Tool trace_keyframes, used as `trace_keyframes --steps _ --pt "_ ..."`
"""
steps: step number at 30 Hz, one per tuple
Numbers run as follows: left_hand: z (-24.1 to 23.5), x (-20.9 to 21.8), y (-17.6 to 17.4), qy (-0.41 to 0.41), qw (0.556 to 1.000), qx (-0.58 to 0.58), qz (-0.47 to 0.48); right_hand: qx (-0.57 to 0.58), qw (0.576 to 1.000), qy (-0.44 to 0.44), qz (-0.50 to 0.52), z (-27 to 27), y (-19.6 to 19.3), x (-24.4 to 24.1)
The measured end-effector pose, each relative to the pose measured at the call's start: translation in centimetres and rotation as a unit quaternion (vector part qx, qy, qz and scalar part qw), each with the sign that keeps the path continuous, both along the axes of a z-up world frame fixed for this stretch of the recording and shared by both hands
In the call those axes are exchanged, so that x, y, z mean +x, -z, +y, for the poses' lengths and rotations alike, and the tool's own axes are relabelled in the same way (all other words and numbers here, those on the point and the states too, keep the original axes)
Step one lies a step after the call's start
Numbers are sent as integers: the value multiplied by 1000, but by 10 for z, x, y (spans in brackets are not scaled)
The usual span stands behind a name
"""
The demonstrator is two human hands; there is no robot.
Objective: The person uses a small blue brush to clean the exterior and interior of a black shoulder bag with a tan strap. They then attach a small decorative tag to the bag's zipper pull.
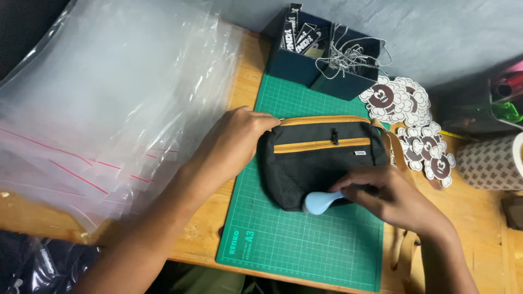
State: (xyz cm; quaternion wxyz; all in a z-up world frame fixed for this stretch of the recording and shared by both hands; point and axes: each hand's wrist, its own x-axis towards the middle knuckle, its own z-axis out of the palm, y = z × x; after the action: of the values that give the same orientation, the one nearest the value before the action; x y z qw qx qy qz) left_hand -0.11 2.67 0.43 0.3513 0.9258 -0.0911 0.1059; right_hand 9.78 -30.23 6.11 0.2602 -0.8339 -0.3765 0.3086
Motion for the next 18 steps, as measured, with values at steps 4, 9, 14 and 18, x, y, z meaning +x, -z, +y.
trace_keyframes --steps 4,9,14,18 --pt "-10 -4 1 6 999 23 -29 1 991 122 -54 -27 6 -20" --pt "-49 -15 -33 92 980 34 -175 177 978 -18 -108 -4 4 -73" --pt "-62 -25 -13 150 978 128 -68 110 959 173 -196 -75 34 -58" --pt "-67 -27 -11 154 977 142 -41 78 881 440 -154 -105 39 -58"
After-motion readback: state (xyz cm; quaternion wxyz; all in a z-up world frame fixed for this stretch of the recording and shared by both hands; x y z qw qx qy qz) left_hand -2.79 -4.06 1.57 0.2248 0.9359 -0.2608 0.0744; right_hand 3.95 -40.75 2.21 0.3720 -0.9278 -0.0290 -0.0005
